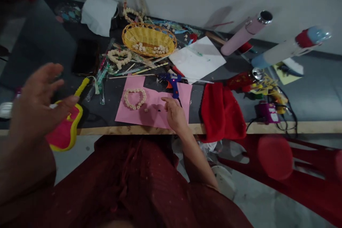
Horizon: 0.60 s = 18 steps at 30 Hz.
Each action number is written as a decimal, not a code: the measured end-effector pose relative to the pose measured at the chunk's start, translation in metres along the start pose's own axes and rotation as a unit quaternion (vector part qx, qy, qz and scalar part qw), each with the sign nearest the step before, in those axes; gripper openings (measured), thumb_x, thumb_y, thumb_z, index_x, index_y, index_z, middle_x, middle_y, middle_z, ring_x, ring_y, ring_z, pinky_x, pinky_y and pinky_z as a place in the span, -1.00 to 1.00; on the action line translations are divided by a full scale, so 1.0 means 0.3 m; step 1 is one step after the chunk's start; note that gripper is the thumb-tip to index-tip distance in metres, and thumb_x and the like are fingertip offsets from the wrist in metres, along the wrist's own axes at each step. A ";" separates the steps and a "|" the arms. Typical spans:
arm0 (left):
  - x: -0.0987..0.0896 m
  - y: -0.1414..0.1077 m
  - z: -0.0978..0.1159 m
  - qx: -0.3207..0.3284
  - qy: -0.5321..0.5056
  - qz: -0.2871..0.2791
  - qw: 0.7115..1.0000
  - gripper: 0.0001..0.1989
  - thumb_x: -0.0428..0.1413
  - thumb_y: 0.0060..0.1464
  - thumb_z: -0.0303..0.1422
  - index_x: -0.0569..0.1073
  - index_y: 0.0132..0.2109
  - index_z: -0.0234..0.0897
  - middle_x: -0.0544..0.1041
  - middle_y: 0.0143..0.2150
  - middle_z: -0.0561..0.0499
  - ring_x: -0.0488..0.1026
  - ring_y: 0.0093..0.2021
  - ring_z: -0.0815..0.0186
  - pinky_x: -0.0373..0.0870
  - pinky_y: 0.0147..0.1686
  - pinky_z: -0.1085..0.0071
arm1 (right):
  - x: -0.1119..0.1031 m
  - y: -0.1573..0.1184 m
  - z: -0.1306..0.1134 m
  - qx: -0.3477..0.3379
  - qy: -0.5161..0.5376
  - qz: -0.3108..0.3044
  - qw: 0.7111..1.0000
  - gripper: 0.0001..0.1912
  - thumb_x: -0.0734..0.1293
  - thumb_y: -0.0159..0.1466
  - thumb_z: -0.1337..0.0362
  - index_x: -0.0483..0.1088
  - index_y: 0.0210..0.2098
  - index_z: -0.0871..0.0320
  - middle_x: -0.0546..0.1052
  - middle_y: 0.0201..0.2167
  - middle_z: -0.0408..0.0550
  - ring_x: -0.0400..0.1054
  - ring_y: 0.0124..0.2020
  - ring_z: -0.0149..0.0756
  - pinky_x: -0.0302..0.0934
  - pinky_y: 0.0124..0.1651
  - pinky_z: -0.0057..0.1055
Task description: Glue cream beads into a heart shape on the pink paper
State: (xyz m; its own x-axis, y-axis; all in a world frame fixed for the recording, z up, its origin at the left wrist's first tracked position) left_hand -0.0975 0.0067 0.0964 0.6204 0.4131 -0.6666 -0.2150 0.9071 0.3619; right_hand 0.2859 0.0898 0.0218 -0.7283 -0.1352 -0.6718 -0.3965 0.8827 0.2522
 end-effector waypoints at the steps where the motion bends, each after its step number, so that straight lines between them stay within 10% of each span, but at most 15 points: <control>1: -0.014 0.024 -0.006 0.035 -0.018 0.008 0.999 -0.05 0.31 0.08 0.17 0.22 0.47 -0.06 0.32 0.49 -0.05 0.33 0.42 -0.11 0.39 0.28 -0.24 | -0.003 -0.002 -0.003 0.005 -0.002 -0.004 1.000 -0.60 0.03 0.54 0.20 0.44 0.10 0.08 0.46 -0.42 -0.11 0.36 -0.40 -0.26 0.36 -0.26 -0.32; 13: -0.009 0.245 0.054 0.035 0.031 0.123 0.991 -0.26 0.12 0.31 -0.23 0.05 0.49 -0.39 0.28 0.44 -0.11 0.36 0.40 0.08 0.51 0.20 0.08 | -0.065 -0.011 -0.013 0.088 -0.049 0.015 0.995 -0.62 0.13 0.50 0.12 0.49 0.06 0.12 0.48 -0.52 -0.19 0.38 -0.52 -0.33 0.31 -0.36 -0.39; 15: 0.019 0.261 0.081 0.009 0.052 0.087 0.995 -0.33 0.09 0.35 -0.26 0.09 0.51 -0.15 0.29 0.46 -0.13 0.36 0.40 0.13 0.52 0.24 0.18 | -0.084 0.003 0.011 0.109 -0.066 0.032 0.991 -0.62 0.20 0.45 0.05 0.50 0.03 0.13 0.54 -0.46 -0.13 0.44 -0.46 -0.30 0.35 -0.31 -0.36; 18: 0.079 0.274 0.122 0.049 0.090 -0.037 0.994 -0.39 -0.04 0.43 -0.26 0.07 0.51 -0.32 0.23 0.48 -0.26 0.20 0.50 0.03 0.30 0.43 0.09 | -0.118 0.041 0.048 0.109 -0.095 0.051 0.988 -0.59 0.29 0.36 0.02 0.51 0.02 0.16 0.61 -0.27 0.02 0.52 -0.29 -0.21 0.42 -0.20 -0.28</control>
State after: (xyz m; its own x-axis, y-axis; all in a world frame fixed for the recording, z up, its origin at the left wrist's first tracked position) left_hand -0.0728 0.0881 0.1342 0.4846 0.3621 -0.7962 -0.0950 0.9267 0.3636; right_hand 0.3149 0.1118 0.0388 -0.6328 0.0287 -0.7738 -0.1815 0.9660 0.1842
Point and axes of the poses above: each hand's wrist, its own y-axis towards the middle knuckle, its own x-axis out of the palm, z = x × y, the point moved 2 cm from there along y, towards the middle knuckle
